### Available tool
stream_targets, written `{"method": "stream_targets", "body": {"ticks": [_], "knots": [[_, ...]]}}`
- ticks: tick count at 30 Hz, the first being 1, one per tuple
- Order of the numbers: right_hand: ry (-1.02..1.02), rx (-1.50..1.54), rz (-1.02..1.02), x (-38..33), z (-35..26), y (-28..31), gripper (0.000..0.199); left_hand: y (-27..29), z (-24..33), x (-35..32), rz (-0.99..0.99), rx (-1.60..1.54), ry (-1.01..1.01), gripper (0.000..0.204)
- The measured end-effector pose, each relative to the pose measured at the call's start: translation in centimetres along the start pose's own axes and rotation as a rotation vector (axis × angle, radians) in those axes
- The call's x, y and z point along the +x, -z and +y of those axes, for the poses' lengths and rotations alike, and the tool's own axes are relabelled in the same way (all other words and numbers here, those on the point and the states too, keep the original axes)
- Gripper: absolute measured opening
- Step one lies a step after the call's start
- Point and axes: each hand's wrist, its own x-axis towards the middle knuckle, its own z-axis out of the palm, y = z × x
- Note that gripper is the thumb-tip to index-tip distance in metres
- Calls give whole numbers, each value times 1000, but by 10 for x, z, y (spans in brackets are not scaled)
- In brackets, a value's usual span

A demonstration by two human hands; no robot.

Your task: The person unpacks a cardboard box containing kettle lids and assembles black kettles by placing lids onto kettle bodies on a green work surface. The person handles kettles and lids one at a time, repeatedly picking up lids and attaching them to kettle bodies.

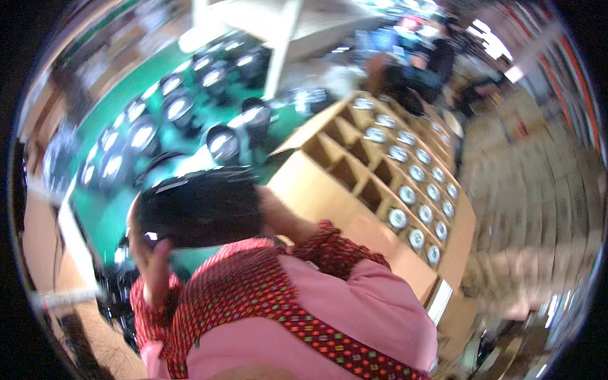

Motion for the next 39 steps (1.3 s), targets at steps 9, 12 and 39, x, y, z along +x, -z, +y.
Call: {"method": "stream_targets", "body": {"ticks": [9, 12, 39], "knots": [[982, -543, -226, 36, -125, -62, 56, 25, -114, 19, 104, -547, 93, 64], [1093, -769, -169, 59, -119, -79, 29, 53, -121, 19, -44, -883, 348, 59], [687, -718, -568, 121, -50, -180, 48, 335, -162, 98, 741, -246, 528, 22]]}}
